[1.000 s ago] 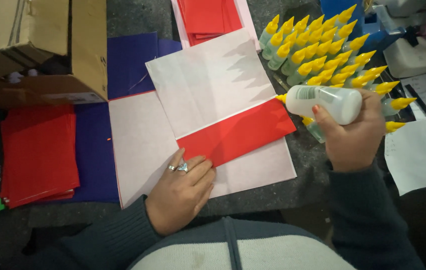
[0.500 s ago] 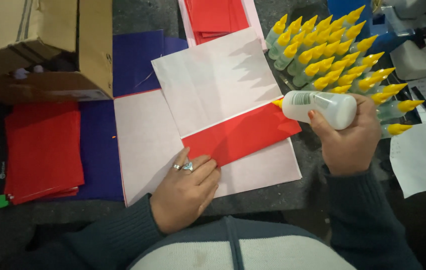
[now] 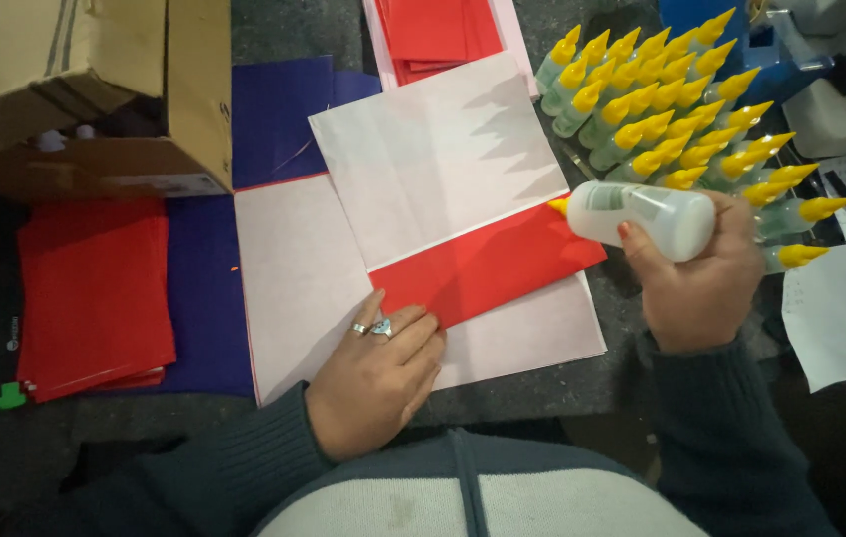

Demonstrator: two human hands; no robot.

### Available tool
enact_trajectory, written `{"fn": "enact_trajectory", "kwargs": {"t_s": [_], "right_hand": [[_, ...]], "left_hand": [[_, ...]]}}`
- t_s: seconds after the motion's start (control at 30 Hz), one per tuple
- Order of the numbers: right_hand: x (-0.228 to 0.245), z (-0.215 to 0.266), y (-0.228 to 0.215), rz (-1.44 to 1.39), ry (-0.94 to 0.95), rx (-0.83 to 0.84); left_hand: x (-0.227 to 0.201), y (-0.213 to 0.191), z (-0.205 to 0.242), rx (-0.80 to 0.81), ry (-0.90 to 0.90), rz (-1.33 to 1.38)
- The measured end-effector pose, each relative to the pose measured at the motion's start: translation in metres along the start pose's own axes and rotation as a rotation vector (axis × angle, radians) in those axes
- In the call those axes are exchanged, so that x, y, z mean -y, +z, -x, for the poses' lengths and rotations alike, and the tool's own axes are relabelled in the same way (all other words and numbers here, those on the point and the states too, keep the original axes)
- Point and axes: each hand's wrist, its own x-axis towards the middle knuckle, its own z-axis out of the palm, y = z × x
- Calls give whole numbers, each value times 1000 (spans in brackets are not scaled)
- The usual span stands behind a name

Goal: Assembling paper products by folding and gluing sheets of red and pink paper at a workbench.

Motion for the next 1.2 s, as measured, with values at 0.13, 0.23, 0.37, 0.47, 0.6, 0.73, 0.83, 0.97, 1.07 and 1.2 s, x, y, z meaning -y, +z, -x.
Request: {"fn": "enact_trajectory", "kwargs": {"t_s": [0.13,0.23,0.37,0.47,0.6,0.73,0.83,0.97,1.07,1.2], "right_hand": [[-1,7,3,-23,-65,28],[7,7,3,77,-59,-30],[14,12,8,27,-31,-1],[14,14,9,23,-37,17],[11,13,8,129,-70,-56],[17,19,15,29,-116,32],[21,17,14,54,-61,12],[22,21,19,0,-20,12],[23,26,20,-51,-82,41],[25,20,16,64,10,-15]], "left_hand": [[0,-3,0,-19,28,-28],[-1,-7,-1,-9,38,-16],[0,-5,0,-4,22,9],[1,-4,1,-4,30,4],[0,-6,2,-19,27,10],[1,-7,2,7,13,28],[1,-7,3,15,16,41],[2,-5,6,-18,29,36],[2,-5,6,-6,28,31],[3,1,9,-23,26,-3]]}}
